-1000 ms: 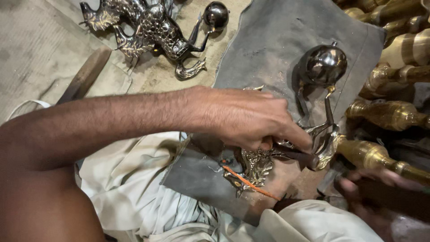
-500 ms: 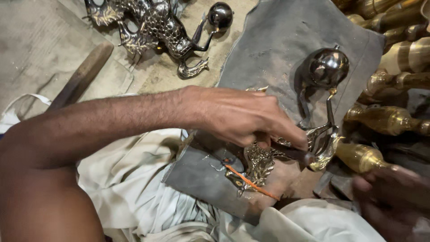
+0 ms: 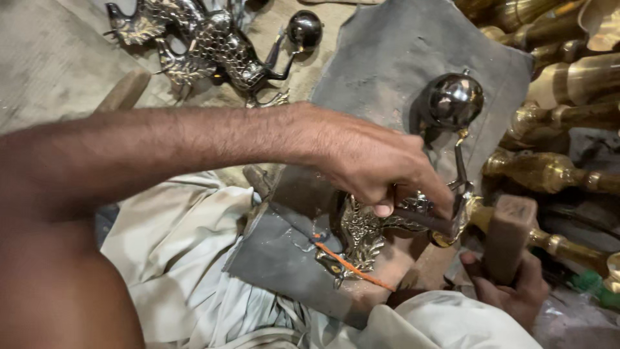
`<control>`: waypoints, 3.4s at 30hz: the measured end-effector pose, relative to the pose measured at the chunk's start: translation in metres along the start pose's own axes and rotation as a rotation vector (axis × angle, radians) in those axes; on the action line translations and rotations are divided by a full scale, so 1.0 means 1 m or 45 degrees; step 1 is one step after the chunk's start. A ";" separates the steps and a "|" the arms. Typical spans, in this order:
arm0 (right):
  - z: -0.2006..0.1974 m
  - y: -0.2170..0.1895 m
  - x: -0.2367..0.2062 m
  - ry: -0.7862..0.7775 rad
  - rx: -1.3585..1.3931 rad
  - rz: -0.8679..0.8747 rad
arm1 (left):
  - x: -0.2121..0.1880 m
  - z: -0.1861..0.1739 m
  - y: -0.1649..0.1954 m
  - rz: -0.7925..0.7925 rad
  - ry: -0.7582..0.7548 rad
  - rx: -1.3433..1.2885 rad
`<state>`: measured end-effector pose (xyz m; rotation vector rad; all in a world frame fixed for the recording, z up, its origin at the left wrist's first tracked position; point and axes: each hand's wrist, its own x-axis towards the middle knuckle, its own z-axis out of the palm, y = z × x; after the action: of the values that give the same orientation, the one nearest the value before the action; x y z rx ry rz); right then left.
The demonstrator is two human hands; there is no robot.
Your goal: The person sits on the floor with a sand-filled cushion on their lap and shapes a decorative brass figurine. They hold a punch against the metal surface and strike it with a wooden mallet, repositioning the punch repeatedly to work different areas of the ornament.
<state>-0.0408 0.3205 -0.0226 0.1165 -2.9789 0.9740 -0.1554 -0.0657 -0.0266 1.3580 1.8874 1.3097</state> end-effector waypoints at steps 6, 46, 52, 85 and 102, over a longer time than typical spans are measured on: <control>0.025 0.005 -0.001 0.080 0.025 -0.126 | -0.002 -0.006 0.011 0.066 -0.046 0.018; -0.011 0.000 0.049 -0.620 -1.618 -0.389 | 0.004 0.010 -0.028 0.297 -0.004 0.071; -0.001 0.001 0.049 -0.606 -1.712 -0.090 | 0.002 0.010 -0.034 0.454 0.094 0.011; 0.026 0.001 0.041 0.019 -0.128 -0.514 | 0.006 -0.006 -0.021 0.273 -0.143 0.002; -0.017 0.048 0.048 -0.620 -0.612 0.178 | 0.007 0.002 0.005 0.118 -0.029 -0.061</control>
<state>-0.0921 0.3654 -0.0361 0.1615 -3.6087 0.2221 -0.1544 -0.0585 -0.0218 1.4452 1.7854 1.3694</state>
